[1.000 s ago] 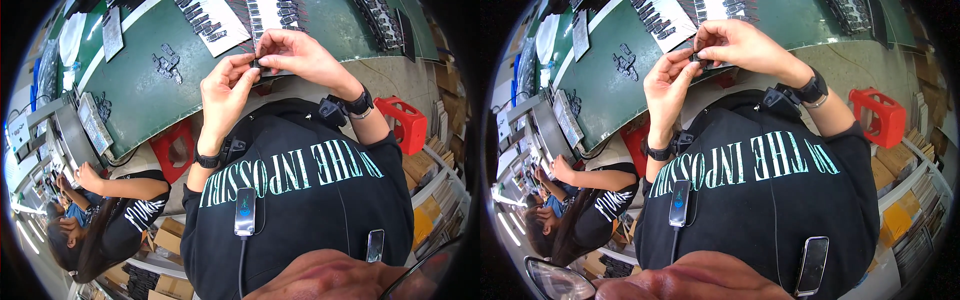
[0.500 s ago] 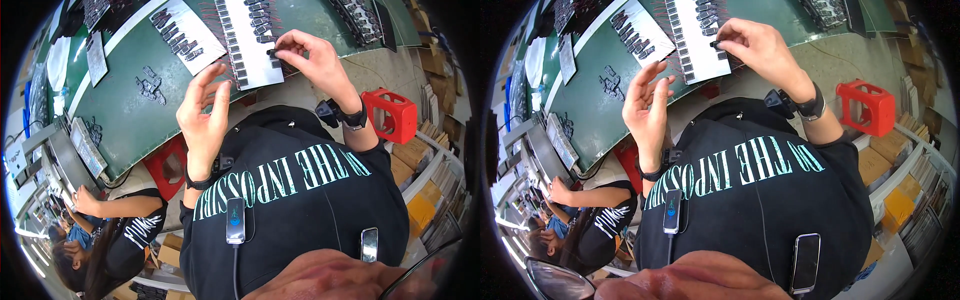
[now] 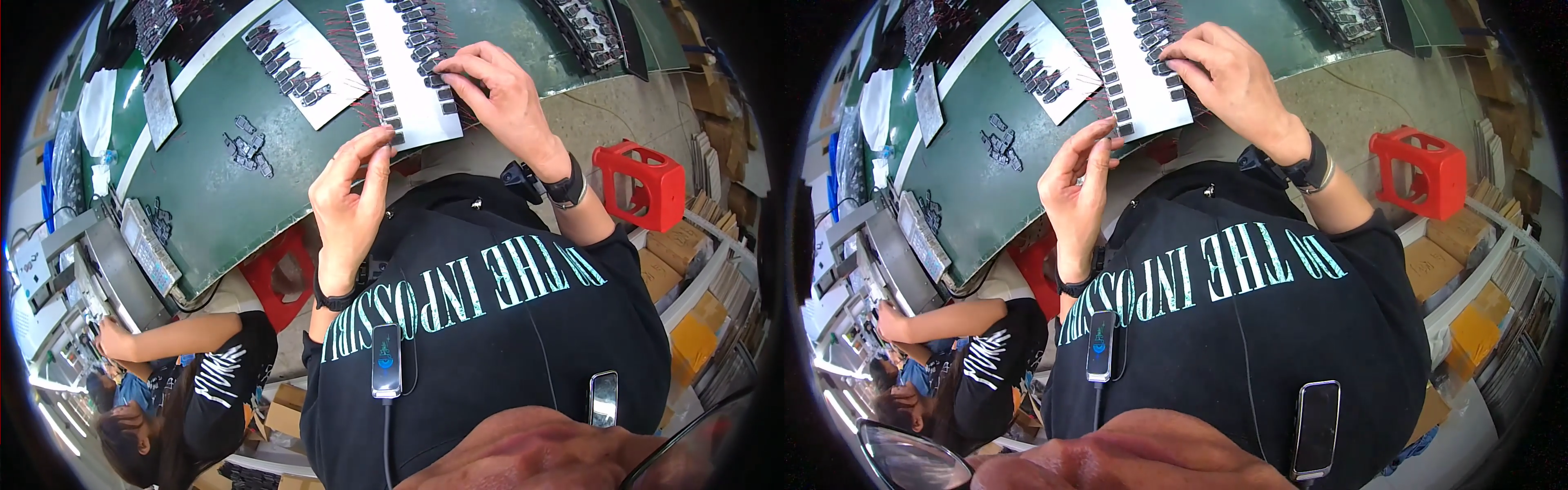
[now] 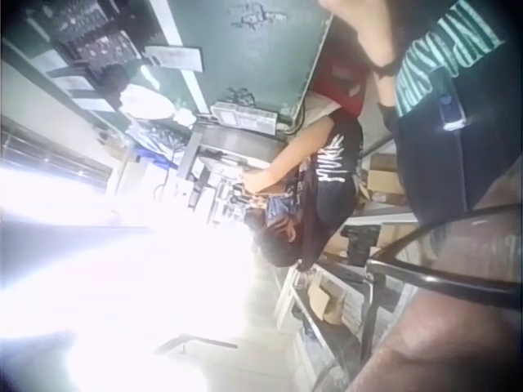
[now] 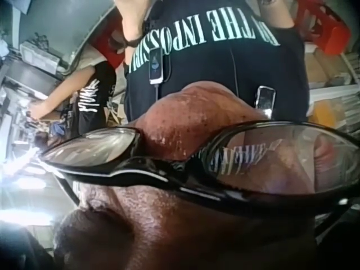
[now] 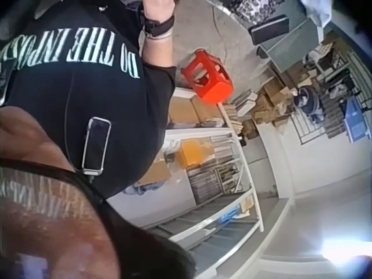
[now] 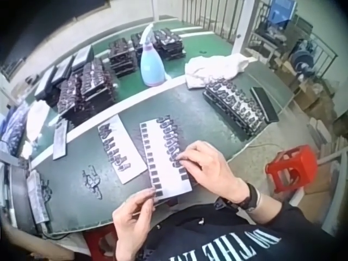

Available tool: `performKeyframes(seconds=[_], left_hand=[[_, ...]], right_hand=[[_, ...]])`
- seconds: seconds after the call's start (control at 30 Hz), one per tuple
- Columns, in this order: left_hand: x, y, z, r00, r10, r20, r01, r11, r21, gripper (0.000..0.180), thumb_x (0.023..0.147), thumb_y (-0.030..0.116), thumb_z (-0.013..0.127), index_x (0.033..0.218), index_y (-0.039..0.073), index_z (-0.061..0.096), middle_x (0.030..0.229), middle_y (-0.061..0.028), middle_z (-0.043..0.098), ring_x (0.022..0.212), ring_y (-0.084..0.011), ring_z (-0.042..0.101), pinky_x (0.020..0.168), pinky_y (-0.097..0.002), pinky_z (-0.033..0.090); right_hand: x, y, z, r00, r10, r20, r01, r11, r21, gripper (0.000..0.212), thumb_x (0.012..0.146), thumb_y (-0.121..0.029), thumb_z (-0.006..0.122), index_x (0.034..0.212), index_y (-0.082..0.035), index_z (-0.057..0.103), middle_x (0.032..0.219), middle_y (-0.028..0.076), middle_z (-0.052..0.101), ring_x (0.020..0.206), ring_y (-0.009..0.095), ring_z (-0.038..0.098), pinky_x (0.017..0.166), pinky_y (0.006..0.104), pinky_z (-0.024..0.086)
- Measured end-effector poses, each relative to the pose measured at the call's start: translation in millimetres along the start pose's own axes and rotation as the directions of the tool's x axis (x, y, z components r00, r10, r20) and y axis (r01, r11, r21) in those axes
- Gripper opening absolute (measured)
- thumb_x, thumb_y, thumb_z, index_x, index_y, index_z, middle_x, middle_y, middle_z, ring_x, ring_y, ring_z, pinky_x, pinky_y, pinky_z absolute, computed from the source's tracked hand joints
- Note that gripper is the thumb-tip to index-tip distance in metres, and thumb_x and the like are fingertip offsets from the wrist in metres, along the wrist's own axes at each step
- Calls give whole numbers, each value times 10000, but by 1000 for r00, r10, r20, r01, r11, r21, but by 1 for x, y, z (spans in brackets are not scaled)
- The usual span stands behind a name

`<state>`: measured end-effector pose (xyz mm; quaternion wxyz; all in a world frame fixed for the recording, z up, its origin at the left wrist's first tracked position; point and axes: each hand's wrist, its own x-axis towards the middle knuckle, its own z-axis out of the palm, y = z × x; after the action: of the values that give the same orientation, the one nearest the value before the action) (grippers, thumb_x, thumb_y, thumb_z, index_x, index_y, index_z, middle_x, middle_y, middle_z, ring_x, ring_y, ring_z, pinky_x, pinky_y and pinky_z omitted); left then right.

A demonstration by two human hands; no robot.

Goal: The person picks up a small electronic component by hand, fits it into a plastic housing, and presses the assembled unit onto a white tray. This process is repeated for several components, housings, and tray slots.

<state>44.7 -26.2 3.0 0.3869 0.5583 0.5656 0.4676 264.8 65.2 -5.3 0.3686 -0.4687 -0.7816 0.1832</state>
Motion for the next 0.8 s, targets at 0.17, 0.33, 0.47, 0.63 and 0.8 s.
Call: performKeyframes(seconds=[0.17,0.33,0.47,0.63,0.8], left_hand=[[-8,-4,-25,994,-3,-111,1,1000,-13,188,916,-17,651,1093,9,709,1015,-103,730,831,-152,719,706,-265,562],[-16,-15,-76,912,149,-383,-44,962,270,149,914,-5,652,1049,11,713,965,-91,720,729,-141,696,604,-242,522],[-18,-16,-105,834,196,-516,176,792,585,110,908,98,696,999,37,703,935,-81,688,702,-188,677,595,-294,516],[-17,-39,-110,855,180,-486,286,619,732,173,889,216,729,970,69,685,933,-77,655,740,-244,667,639,-358,526],[-9,-56,-92,888,236,-395,188,598,779,229,874,282,743,971,86,675,955,-68,654,781,-260,662,684,-389,527]], right_hand=[[-5,-22,5,999,-37,21,38,997,-70,138,847,-56,712,984,-57,732,935,76,650,886,261,616,762,356,492],[-11,-54,14,993,-91,73,100,986,-135,131,844,-37,711,974,-44,726,941,86,654,875,262,618,763,348,490],[-16,-61,2,991,-81,109,101,976,-191,153,846,-12,700,998,-15,695,953,97,651,877,261,619,770,351,491],[-15,-56,-8,980,57,190,-27,987,-156,166,861,-27,688,1023,-5,657,952,104,637,882,250,622,776,350,494],[-12,-33,-16,967,54,248,-13,987,-163,150,885,-58,673,1017,-2,629,935,105,618,877,235,628,778,339,497]])
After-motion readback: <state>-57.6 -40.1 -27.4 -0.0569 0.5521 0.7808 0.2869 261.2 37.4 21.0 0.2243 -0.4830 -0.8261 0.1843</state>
